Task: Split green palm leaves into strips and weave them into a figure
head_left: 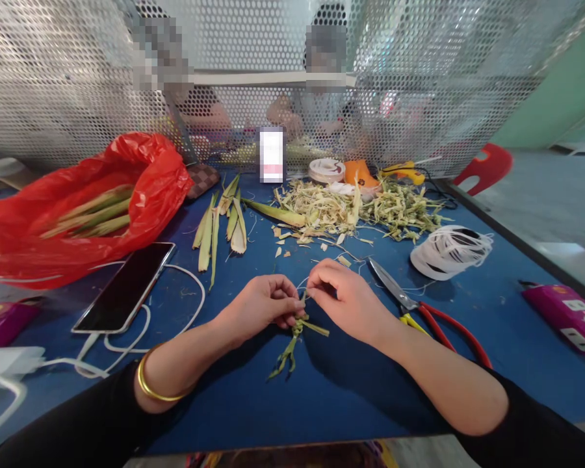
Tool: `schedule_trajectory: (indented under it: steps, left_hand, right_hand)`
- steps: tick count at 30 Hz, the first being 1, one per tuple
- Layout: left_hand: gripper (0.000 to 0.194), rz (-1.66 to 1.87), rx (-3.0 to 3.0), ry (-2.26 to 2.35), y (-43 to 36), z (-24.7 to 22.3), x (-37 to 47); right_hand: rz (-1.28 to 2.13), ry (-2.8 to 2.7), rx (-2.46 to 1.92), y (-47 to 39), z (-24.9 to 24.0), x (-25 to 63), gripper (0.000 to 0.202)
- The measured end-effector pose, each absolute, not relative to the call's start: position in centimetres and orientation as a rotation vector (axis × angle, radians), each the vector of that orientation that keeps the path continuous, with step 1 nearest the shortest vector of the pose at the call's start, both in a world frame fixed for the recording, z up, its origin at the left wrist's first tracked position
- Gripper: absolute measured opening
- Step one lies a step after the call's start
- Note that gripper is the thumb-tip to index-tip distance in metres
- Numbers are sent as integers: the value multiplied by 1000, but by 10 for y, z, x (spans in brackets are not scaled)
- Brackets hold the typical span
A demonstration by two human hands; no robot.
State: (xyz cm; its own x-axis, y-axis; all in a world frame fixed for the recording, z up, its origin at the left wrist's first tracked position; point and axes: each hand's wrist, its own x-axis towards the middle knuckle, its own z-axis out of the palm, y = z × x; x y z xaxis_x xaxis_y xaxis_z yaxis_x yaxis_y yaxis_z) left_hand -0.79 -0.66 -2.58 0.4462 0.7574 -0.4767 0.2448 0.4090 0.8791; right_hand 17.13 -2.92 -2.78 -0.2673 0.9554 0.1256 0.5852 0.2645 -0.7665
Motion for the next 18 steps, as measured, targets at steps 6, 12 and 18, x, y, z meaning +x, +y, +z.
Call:
schedule_trajectory:
  steps: [6,12,18]
  left_hand:
    - [14,441,1128,1128,0,-21,-10]
    - [13,417,1162,1126,-2,-22,-11]
    - [14,419,1280,1079,-4,-27,-12]
  right_hand:
    - [877,-2089,-1217,-32,-20,173,13]
    - [1108,-2048,-1096,-30,-16,175,10]
    - [1133,-1830,-1186,-26,-27,172,17]
